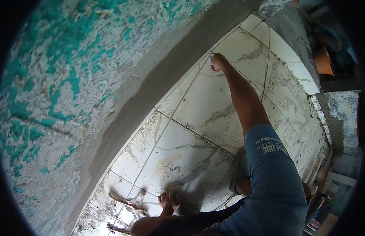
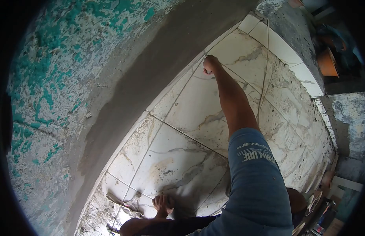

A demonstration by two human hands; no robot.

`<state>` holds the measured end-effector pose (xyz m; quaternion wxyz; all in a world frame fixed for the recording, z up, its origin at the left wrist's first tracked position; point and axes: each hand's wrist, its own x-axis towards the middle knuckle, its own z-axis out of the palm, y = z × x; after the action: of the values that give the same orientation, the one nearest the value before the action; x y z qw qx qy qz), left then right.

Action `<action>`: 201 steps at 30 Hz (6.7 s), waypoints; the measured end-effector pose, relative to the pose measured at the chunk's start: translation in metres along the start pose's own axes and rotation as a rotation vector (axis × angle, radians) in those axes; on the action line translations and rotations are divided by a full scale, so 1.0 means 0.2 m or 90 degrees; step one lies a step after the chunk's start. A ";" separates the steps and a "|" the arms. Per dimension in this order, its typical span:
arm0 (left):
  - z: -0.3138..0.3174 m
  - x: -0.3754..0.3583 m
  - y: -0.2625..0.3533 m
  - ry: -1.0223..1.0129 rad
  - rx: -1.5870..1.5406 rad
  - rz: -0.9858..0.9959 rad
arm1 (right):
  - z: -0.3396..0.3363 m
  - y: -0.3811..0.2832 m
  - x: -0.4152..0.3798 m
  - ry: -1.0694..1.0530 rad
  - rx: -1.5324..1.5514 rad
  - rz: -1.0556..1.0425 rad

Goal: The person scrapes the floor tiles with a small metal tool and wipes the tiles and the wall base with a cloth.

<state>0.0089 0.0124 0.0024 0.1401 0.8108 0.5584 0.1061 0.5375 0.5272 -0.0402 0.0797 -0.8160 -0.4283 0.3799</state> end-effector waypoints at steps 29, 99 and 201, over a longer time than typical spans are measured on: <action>0.03 -0.02 -0.01 -0.004 0.013 -0.002 | -0.04 -0.01 -0.07 0.065 0.313 -0.022; 0.15 -0.17 -0.05 0.070 -0.090 -0.037 | 2.32 -0.46 -2.58 -0.477 0.006 -0.124; 0.09 1.91 0.14 0.202 -1.567 -0.445 | 0.74 -0.73 -1.42 -0.188 0.013 -0.169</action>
<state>0.1751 0.3586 0.0022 0.7439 -0.0613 0.2858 0.6009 0.2439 0.3737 0.0791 0.0734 -0.6869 -0.5352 0.4861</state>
